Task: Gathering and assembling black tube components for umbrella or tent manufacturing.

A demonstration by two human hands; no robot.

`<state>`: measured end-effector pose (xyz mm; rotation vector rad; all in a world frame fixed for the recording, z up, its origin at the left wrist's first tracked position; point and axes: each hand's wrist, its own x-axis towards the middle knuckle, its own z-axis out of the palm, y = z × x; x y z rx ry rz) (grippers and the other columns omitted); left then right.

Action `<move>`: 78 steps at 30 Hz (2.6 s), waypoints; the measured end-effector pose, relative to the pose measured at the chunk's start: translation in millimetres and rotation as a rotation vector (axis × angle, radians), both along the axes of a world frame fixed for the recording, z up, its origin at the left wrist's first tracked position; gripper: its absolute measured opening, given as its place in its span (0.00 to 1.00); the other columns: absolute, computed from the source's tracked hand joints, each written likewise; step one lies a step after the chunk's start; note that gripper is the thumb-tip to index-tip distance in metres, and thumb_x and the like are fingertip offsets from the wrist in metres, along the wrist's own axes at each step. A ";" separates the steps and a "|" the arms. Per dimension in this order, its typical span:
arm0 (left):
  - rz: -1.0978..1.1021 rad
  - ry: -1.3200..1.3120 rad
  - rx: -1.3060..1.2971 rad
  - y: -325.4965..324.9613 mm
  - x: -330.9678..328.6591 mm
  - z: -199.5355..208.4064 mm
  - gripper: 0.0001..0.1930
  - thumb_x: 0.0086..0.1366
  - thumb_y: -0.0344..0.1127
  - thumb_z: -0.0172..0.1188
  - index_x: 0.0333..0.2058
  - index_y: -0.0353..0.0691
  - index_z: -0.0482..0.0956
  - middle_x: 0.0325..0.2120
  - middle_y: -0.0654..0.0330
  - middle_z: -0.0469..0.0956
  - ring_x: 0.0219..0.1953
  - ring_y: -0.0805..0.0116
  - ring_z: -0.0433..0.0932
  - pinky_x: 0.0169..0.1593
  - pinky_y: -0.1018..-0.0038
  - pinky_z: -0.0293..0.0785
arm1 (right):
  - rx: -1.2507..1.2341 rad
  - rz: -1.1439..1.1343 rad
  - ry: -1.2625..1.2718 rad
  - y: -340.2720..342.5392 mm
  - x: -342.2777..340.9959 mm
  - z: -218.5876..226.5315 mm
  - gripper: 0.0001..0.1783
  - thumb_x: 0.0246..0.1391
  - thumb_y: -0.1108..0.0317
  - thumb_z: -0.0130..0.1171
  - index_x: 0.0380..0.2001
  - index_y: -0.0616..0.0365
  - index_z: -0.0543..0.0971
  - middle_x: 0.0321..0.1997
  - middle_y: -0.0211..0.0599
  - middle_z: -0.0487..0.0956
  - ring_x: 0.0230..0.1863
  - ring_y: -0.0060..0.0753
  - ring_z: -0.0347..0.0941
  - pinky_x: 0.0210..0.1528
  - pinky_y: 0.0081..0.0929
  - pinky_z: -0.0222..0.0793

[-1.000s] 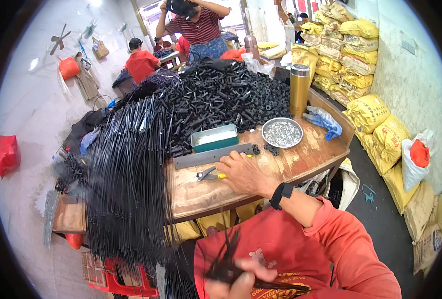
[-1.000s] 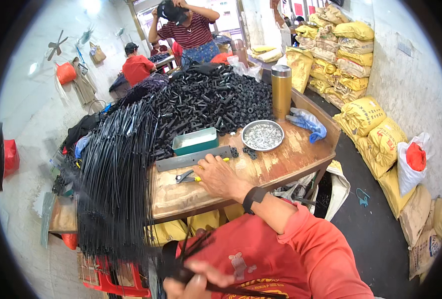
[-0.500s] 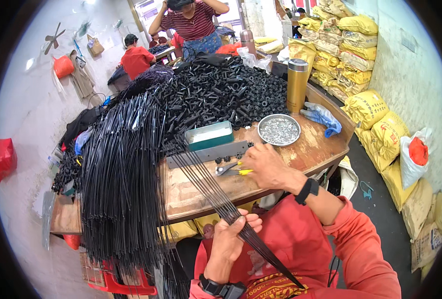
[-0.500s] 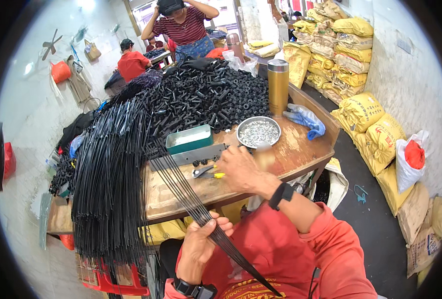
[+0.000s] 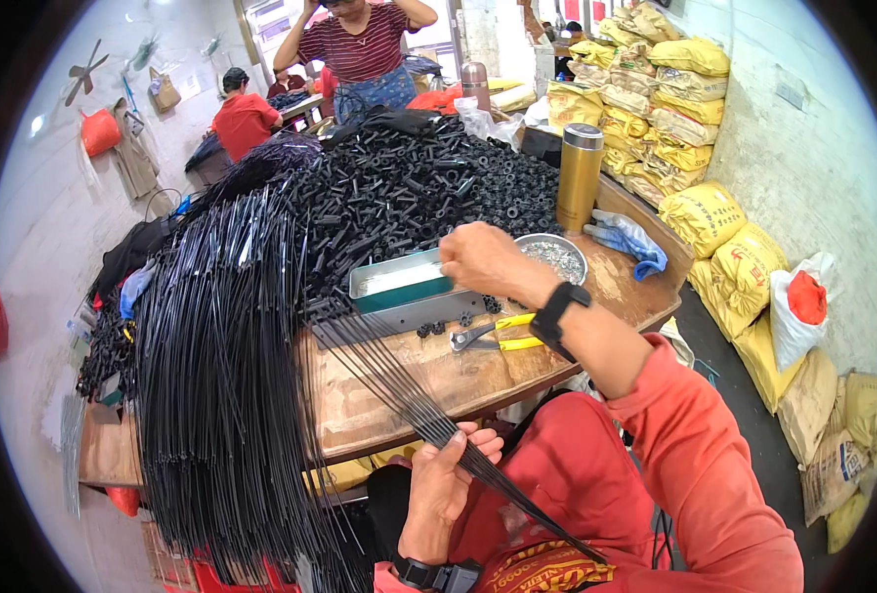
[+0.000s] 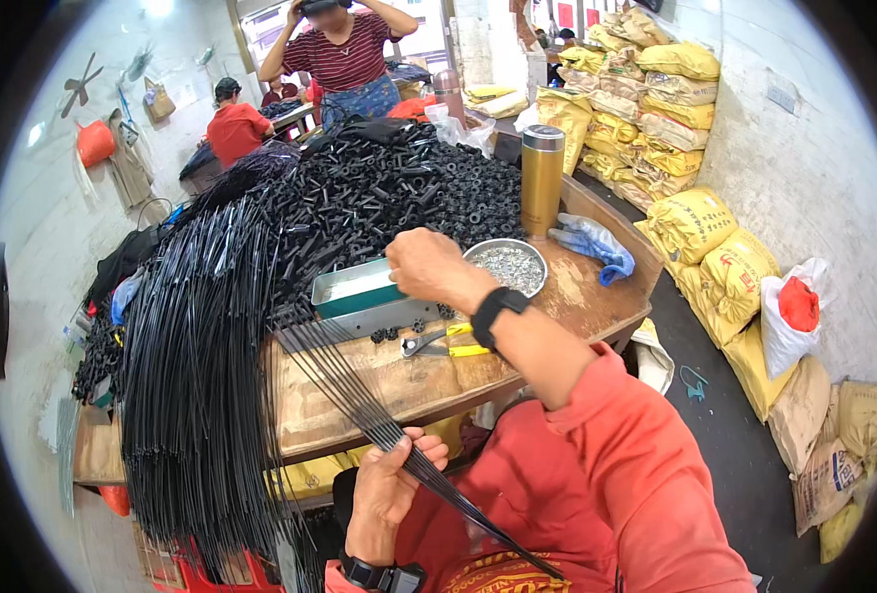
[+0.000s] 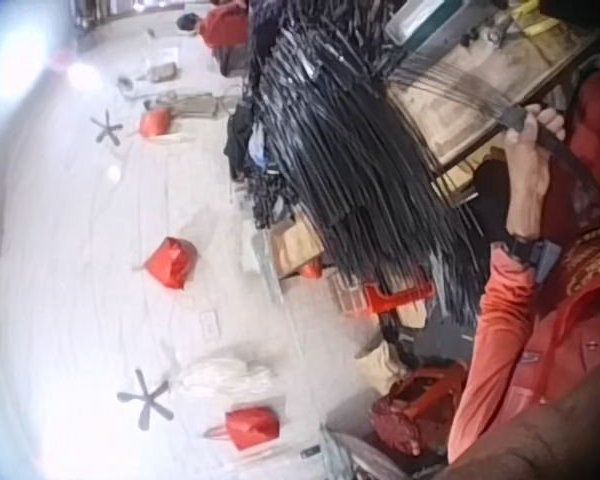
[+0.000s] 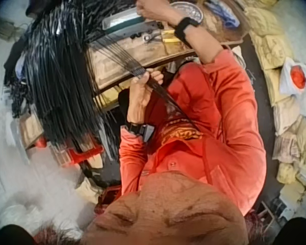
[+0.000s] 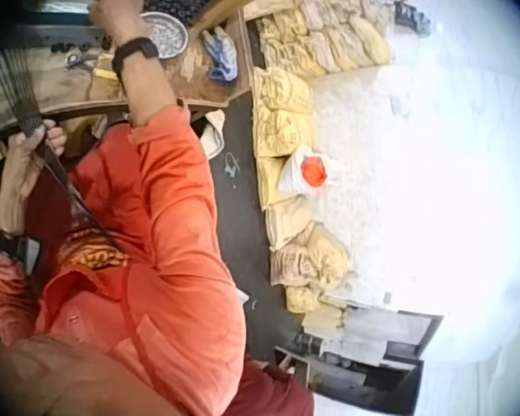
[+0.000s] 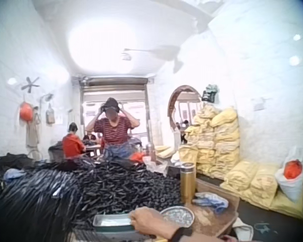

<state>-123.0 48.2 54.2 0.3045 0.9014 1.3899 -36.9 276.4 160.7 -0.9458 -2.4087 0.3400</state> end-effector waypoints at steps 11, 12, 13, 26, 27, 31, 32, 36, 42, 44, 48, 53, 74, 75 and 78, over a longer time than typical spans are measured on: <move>-0.070 -0.044 0.076 -1.8 -10.1 -6.4 0.10 0.60 0.31 0.53 0.37 0.31 0.71 0.32 0.46 0.76 0.35 0.51 0.78 0.40 0.60 0.77 | 0.130 -0.033 -0.363 10.7 39.5 -41.8 0.12 0.33 0.74 0.52 0.25 0.69 0.78 0.35 0.57 0.75 0.38 0.54 0.70 0.39 0.40 0.69; -0.072 -0.055 0.074 -2.2 -11.7 -7.2 0.10 0.60 0.31 0.53 0.37 0.31 0.71 0.32 0.46 0.76 0.35 0.51 0.78 0.40 0.60 0.77 | 0.292 0.051 -0.377 6.0 42.3 -44.3 0.13 0.33 0.74 0.52 0.26 0.68 0.78 0.38 0.56 0.74 0.41 0.52 0.67 0.41 0.39 0.68; -0.069 -0.049 0.086 -2.5 -13.2 -8.0 0.09 0.61 0.31 0.53 0.37 0.31 0.72 0.32 0.46 0.76 0.35 0.52 0.78 0.40 0.60 0.77 | 0.265 0.045 -0.490 2.5 46.4 -45.7 0.15 0.32 0.74 0.52 0.29 0.66 0.77 0.42 0.52 0.71 0.43 0.48 0.61 0.45 0.37 0.63; -0.031 0.013 0.042 -1.7 -5.0 -7.1 0.07 0.62 0.29 0.50 0.37 0.32 0.71 0.30 0.49 0.77 0.33 0.54 0.78 0.39 0.61 0.77 | 0.331 0.125 -0.215 -4.6 51.8 -44.7 0.17 0.32 0.70 0.56 0.32 0.63 0.78 0.42 0.44 0.72 0.43 0.43 0.62 0.43 0.37 0.57; -0.018 0.019 0.019 -1.8 -4.6 -6.4 0.07 0.62 0.29 0.50 0.37 0.32 0.71 0.30 0.48 0.77 0.33 0.54 0.78 0.39 0.61 0.77 | 0.330 0.119 -0.209 -3.0 50.9 -45.0 0.17 0.32 0.70 0.56 0.32 0.63 0.78 0.42 0.44 0.72 0.43 0.43 0.62 0.43 0.37 0.57; -0.014 0.026 0.031 -1.9 -3.8 -7.4 0.07 0.62 0.29 0.51 0.37 0.32 0.72 0.30 0.48 0.77 0.33 0.54 0.78 0.38 0.61 0.78 | 0.227 0.110 -0.313 0.5 49.3 -43.9 0.14 0.32 0.69 0.58 0.28 0.62 0.78 0.35 0.41 0.74 0.41 0.41 0.63 0.41 0.37 0.57; -0.015 0.027 0.029 -1.9 -3.7 -7.2 0.07 0.62 0.30 0.51 0.36 0.32 0.72 0.30 0.49 0.77 0.33 0.54 0.78 0.38 0.61 0.78 | 0.200 0.117 -0.310 0.5 49.8 -43.6 0.13 0.32 0.69 0.58 0.26 0.62 0.78 0.33 0.41 0.74 0.41 0.41 0.63 0.41 0.37 0.57; -0.014 0.029 0.023 -2.8 -4.2 -7.7 0.08 0.61 0.30 0.52 0.36 0.32 0.72 0.30 0.49 0.77 0.33 0.54 0.79 0.39 0.61 0.78 | 0.173 0.116 -0.317 0.6 51.0 -42.6 0.10 0.32 0.69 0.59 0.23 0.60 0.77 0.33 0.40 0.74 0.40 0.41 0.63 0.40 0.37 0.57; -0.024 0.009 0.036 -3.9 -6.4 -8.9 0.08 0.61 0.30 0.53 0.36 0.33 0.72 0.30 0.49 0.77 0.33 0.54 0.79 0.39 0.61 0.77 | 0.083 0.137 -0.370 -9.7 55.4 -35.4 0.05 0.36 0.69 0.58 0.20 0.58 0.75 0.34 0.37 0.74 0.41 0.41 0.64 0.40 0.39 0.56; -0.027 0.007 0.035 -3.6 -6.1 -9.2 0.08 0.61 0.30 0.53 0.36 0.33 0.72 0.30 0.49 0.77 0.33 0.55 0.79 0.39 0.61 0.77 | 0.111 0.151 -0.359 -12.0 57.8 -35.1 0.04 0.40 0.69 0.56 0.22 0.57 0.75 0.34 0.35 0.74 0.42 0.40 0.64 0.40 0.40 0.56; -0.038 0.012 0.047 -2.6 -6.9 -8.8 0.08 0.61 0.31 0.52 0.36 0.32 0.72 0.30 0.49 0.77 0.33 0.55 0.78 0.39 0.61 0.77 | 0.215 0.152 -0.322 -6.8 74.7 -34.3 0.07 0.44 0.69 0.55 0.29 0.56 0.77 0.32 0.37 0.73 0.39 0.38 0.66 0.40 0.37 0.58; -0.031 0.018 0.030 -2.7 -8.8 -5.6 0.08 0.62 0.30 0.51 0.36 0.32 0.72 0.29 0.49 0.77 0.33 0.55 0.78 0.39 0.61 0.77 | 0.154 0.077 -0.328 -5.9 98.2 -19.2 0.13 0.44 0.72 0.52 0.37 0.56 0.76 0.32 0.44 0.72 0.38 0.45 0.68 0.42 0.37 0.65; -0.023 0.057 0.002 -2.6 -6.4 -3.7 0.07 0.62 0.30 0.50 0.36 0.31 0.72 0.28 0.49 0.77 0.31 0.55 0.79 0.38 0.61 0.77 | 0.307 0.110 -0.608 -11.2 75.7 -33.7 0.17 0.42 0.71 0.53 0.39 0.60 0.74 0.36 0.41 0.71 0.41 0.41 0.68 0.38 0.35 0.70; -0.021 0.064 0.001 -2.2 -6.5 -3.5 0.07 0.62 0.30 0.50 0.36 0.32 0.72 0.29 0.49 0.77 0.31 0.56 0.79 0.38 0.61 0.78 | 0.296 0.107 -0.654 -13.8 72.8 -33.1 0.19 0.42 0.71 0.53 0.41 0.60 0.73 0.35 0.39 0.70 0.40 0.40 0.67 0.36 0.33 0.71; -0.022 0.059 0.005 -2.2 -6.0 -2.9 0.07 0.62 0.29 0.50 0.36 0.32 0.72 0.29 0.49 0.77 0.31 0.56 0.79 0.38 0.61 0.78 | 0.295 0.100 -0.653 -17.4 67.9 -37.3 0.18 0.42 0.71 0.53 0.40 0.59 0.73 0.36 0.40 0.71 0.42 0.40 0.68 0.37 0.33 0.71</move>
